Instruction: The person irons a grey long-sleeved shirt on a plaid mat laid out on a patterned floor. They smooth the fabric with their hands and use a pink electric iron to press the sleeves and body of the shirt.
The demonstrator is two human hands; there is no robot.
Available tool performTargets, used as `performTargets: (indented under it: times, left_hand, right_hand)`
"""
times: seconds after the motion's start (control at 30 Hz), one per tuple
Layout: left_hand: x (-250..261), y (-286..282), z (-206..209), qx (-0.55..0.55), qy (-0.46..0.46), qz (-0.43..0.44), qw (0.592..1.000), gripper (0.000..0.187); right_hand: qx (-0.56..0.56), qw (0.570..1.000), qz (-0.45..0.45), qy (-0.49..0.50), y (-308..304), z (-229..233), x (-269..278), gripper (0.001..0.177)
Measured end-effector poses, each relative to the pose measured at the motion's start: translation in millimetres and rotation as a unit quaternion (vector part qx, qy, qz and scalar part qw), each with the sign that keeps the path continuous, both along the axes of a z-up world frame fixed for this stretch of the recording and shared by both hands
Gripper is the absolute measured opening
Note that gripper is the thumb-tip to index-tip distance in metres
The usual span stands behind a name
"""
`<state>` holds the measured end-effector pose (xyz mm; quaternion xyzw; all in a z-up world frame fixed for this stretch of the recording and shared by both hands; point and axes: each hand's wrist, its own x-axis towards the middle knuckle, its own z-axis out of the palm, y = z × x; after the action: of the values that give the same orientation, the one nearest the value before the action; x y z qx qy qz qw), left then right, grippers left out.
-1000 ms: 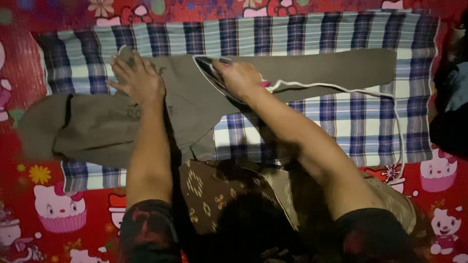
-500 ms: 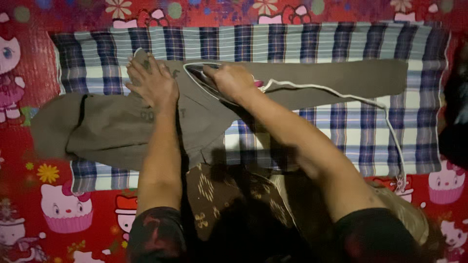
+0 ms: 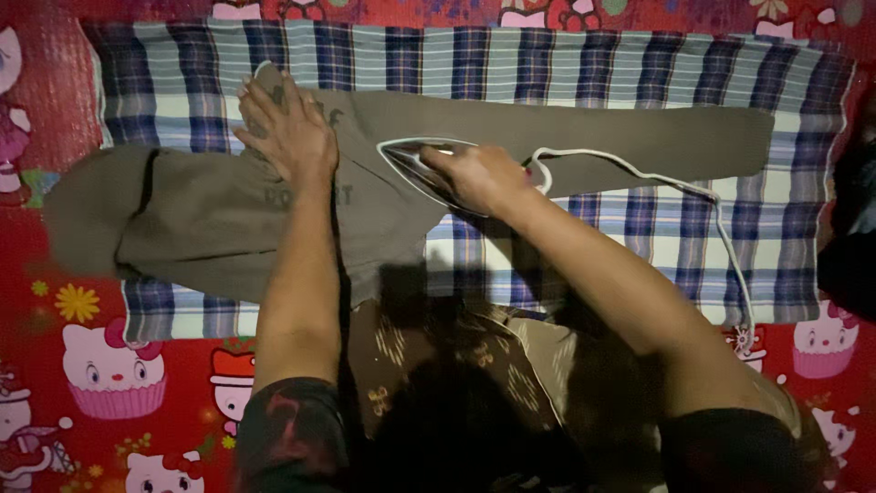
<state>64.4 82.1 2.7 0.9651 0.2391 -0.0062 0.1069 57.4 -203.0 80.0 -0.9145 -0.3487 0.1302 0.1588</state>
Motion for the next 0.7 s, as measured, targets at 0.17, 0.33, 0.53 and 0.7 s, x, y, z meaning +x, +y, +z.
performTargets:
  times: [0.17,0.33,0.53,0.7]
  left_hand:
    - [-5,-3,0,0.011,0.008,0.002,1.0,0.054]
    - [2,-7,8,0.005,0.033,0.014,0.999,0.057]
    - [1,-1,-5,0.003,0.009,0.008,1.0,0.059]
    - [6,1,-13,-0.02,-0.006,0.034,0.999,0.054]
  right_hand:
    - [-0.023,0.998,-0.05,-0.001,11,-9,10,0.042]
    - [-0.028,0.995,-0.093,0.009,29,-28,11,0.04]
    - [0.028,0.995,-0.098,-0.01,-24,-28,-68,0.044]
    - [-0.006,0.989,-0.143,0.023,-12,-31,-51,0.051]
